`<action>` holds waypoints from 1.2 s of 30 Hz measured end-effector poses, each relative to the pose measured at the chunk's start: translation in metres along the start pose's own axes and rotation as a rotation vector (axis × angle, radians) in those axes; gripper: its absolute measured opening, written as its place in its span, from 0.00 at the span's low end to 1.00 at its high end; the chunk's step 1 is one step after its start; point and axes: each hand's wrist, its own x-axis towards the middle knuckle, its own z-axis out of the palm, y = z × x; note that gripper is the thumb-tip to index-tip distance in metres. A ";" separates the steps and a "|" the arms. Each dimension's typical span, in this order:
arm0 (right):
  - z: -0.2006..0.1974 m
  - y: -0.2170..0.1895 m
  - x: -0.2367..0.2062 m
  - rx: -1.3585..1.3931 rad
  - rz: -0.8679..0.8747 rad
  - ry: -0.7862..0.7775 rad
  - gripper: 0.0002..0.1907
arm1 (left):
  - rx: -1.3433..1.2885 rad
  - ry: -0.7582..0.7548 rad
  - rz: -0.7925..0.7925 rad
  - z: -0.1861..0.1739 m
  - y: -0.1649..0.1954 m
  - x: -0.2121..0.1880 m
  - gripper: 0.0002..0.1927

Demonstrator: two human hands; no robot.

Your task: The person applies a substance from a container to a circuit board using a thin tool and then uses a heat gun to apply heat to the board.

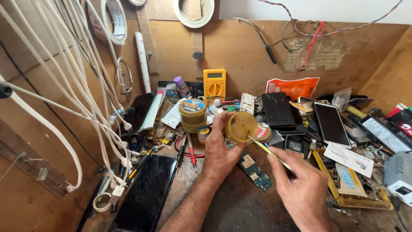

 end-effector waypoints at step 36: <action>0.007 -0.010 0.055 -0.104 0.134 -0.298 0.12 | -0.267 -0.111 -0.200 -0.005 -0.002 0.002 0.42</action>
